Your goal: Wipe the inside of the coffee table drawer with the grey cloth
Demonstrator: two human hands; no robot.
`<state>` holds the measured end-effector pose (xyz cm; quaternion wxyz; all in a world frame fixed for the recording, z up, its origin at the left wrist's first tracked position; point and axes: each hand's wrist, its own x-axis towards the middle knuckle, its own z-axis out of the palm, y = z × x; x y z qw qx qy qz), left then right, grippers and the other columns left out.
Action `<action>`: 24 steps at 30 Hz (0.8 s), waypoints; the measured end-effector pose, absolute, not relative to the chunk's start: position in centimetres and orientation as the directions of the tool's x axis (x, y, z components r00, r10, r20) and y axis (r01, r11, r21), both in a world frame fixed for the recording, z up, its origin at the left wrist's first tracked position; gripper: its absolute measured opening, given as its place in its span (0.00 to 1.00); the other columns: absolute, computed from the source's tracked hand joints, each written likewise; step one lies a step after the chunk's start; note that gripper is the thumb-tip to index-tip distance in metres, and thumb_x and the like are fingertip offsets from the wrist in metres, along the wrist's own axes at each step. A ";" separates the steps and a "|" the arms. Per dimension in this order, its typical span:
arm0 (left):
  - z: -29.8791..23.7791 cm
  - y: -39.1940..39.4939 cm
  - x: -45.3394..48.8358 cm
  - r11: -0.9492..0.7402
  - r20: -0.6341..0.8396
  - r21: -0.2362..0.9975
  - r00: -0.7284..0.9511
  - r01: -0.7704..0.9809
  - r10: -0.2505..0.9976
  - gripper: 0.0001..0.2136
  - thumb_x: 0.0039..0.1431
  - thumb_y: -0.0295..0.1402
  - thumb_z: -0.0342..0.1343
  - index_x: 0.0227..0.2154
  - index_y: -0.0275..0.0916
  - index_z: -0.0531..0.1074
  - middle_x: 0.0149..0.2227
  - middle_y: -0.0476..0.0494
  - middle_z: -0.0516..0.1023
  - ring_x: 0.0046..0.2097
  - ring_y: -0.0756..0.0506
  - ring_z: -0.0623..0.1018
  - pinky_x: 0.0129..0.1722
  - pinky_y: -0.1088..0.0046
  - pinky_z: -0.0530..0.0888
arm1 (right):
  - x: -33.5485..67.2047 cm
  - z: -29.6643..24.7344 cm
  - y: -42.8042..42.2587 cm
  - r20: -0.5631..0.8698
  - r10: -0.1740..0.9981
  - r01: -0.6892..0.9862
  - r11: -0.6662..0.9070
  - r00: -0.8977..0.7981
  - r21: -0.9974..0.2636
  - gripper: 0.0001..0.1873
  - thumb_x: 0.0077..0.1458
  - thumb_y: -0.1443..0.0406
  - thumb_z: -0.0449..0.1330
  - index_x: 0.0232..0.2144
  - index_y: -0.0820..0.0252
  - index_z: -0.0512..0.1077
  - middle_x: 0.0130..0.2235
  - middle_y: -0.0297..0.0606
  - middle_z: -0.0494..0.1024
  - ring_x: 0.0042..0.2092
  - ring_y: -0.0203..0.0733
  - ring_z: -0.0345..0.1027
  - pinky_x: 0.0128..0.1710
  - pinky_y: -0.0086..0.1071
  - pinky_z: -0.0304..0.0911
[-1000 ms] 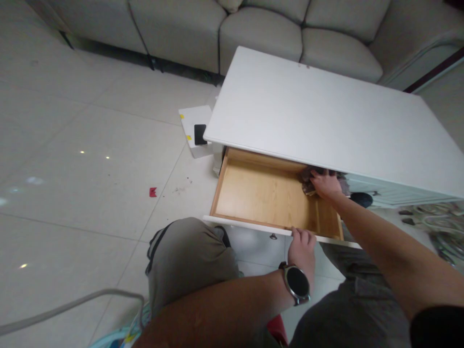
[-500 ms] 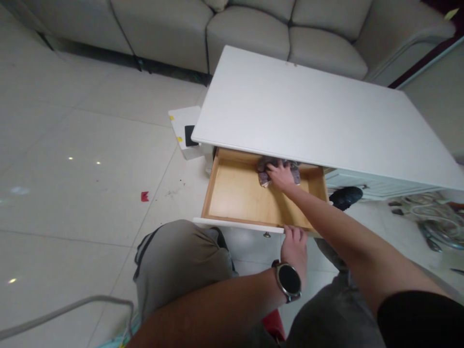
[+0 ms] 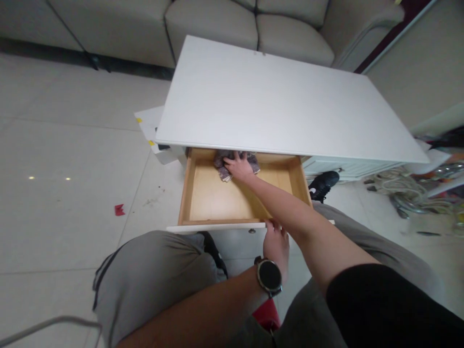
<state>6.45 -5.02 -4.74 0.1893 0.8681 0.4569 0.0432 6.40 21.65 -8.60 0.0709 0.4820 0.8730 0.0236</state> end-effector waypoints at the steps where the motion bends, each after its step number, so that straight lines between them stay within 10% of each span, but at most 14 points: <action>1: -4.3 -4.9 6.1 -0.551 -0.099 0.317 0.604 0.772 0.791 0.17 0.64 0.28 0.54 0.54 0.41 0.78 0.57 0.37 0.75 0.61 0.34 0.66 0.63 0.46 0.63 | 8.4 -8.4 21.3 -0.109 0.850 0.842 0.526 -0.516 0.121 0.25 0.67 0.68 0.44 0.56 0.51 0.75 0.65 0.41 0.66 0.67 0.69 0.45 0.57 0.71 0.49; 7: -2.4 -3.9 4.6 -0.668 -0.111 0.064 0.671 0.741 0.733 0.20 0.69 0.27 0.45 0.55 0.44 0.78 0.57 0.40 0.71 0.55 0.38 0.69 0.56 0.55 0.69 | 20.3 -6.9 18.6 -0.218 0.926 0.886 0.364 -0.310 0.286 0.25 0.65 0.70 0.45 0.54 0.55 0.77 0.65 0.46 0.66 0.63 0.68 0.51 0.55 0.68 0.54; 18: -2.1 -4.6 5.1 -0.649 -0.129 0.091 0.655 0.755 0.745 0.19 0.69 0.28 0.46 0.54 0.43 0.79 0.54 0.38 0.72 0.55 0.37 0.69 0.56 0.53 0.69 | 23.0 -2.7 13.1 -0.274 0.958 0.874 0.204 -0.085 0.441 0.21 0.62 0.61 0.53 0.53 0.52 0.78 0.61 0.50 0.67 0.62 0.72 0.51 0.55 0.67 0.55; 24: -2.1 -4.6 5.4 -0.637 -0.158 0.091 0.643 0.765 0.749 0.20 0.69 0.28 0.45 0.54 0.45 0.78 0.56 0.39 0.71 0.55 0.37 0.68 0.56 0.51 0.68 | 26.3 -4.0 10.1 -0.384 0.903 0.890 0.005 0.192 0.456 0.33 0.55 0.50 0.62 0.62 0.42 0.68 0.71 0.46 0.50 0.65 0.83 0.46 0.45 0.64 0.67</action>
